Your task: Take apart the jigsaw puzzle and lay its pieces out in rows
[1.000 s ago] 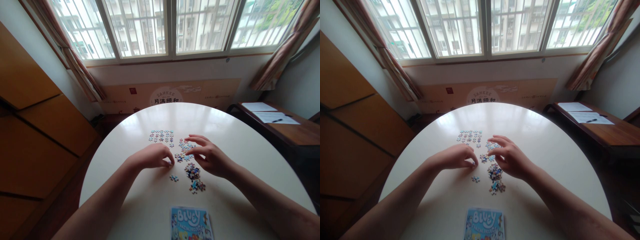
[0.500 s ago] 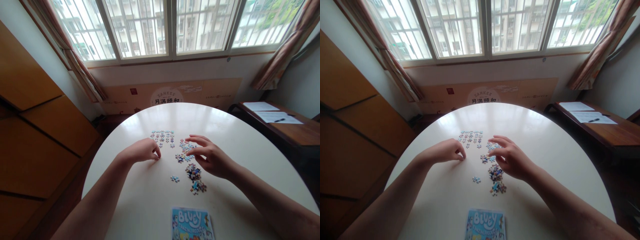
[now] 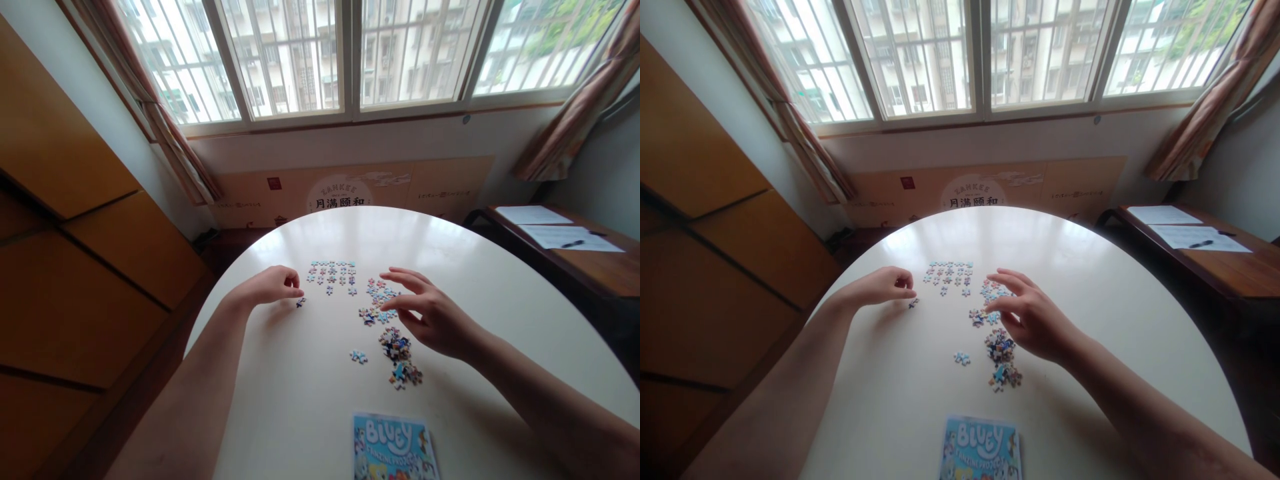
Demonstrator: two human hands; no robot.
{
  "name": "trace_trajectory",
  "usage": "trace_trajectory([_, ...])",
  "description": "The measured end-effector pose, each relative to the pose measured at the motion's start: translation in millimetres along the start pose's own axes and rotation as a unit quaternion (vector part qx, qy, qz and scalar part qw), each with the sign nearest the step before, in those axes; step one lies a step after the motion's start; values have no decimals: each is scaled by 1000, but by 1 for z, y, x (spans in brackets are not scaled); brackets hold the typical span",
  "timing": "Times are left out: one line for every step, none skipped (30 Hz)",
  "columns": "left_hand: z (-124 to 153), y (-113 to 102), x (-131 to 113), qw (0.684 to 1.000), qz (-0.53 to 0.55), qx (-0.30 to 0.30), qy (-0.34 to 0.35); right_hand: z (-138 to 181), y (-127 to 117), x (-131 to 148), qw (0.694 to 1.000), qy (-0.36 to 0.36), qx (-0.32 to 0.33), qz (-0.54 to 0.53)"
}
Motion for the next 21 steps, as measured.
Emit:
trace_trajectory([1,6,1,1000,0,28,-8,0,1,0,1000,0,2,0])
trace_trajectory([3,11,4,998,-5,52,-20,0,1,0,1000,0,3,0])
trace_trajectory([3,14,7,997,-12,67,-35,1,1,0,1000,-1,4,0])
trace_trajectory([3,16,10,996,-18,70,-48,1,1,1,1000,-2,3,1])
trace_trajectory([3,16,12,996,-24,63,-59,0,1,1,1000,-3,3,2])
trace_trajectory([1,15,14,996,-29,51,-66,0,1,2,1000,-3,2,3])
trace_trajectory([0,14,14,996,-33,39,-69,0,1,2,1000,-4,1,4])
trace_trajectory([-2,13,13,996,-38,27,-70,0,0,3,1000,-5,0,4])
trace_trajectory([-3,12,12,996,-46,16,-71,0,0,4,1000,-6,0,4])
trace_trajectory([-4,11,11,996,-56,7,-72,0,0,4,1000,-6,0,3])
trace_trajectory([-5,10,10,995,-65,0,-73,0,0,4,1000,-7,0,2])
trace_trajectory([-5,10,9,995,-72,-2,-74,0,0,4,1000,-7,-1,2])
trace_trajectory([-5,10,9,994,-74,-1,-77,0,0,4,1000,-8,-2,1])
trace_trajectory([-5,11,10,994,-69,3,-82,0,0,3,1000,-8,-3,1])
trace_trajectory([-5,12,11,995,-58,7,-87,0,0,2,1000,-7,-3,1])
trace_trajectory([-5,13,13,995,-41,10,-91,0,0,2,1000,-7,-3,1])
trace_trajectory([-5,13,14,995,-25,10,-94,0,1,1,1000,-7,-4,0])
trace_trajectory([-5,12,16,995,-17,10,-94,1,2,1,1000,-7,-5,-2])
trace_trajectory([-6,12,16,995,-17,8,-93,0,2,2,1000,-9,-10,-7])
trace_trajectory([-6,11,17,996,-25,7,-91,0,0,2,1000,-12,-22,-14])
trace_trajectory([-6,11,17,995,-38,6,-87,-1,-3,3,999,-15,-44,-23])
Point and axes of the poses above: each hand's wrist, its own z-axis away from the middle knuckle, its own y-axis out of the palm, x = y × z, the point moved 10 cm from there along -z, towards the middle knuckle, and after that the axes turned 7 degrees about -x, right-handed, at the moved point
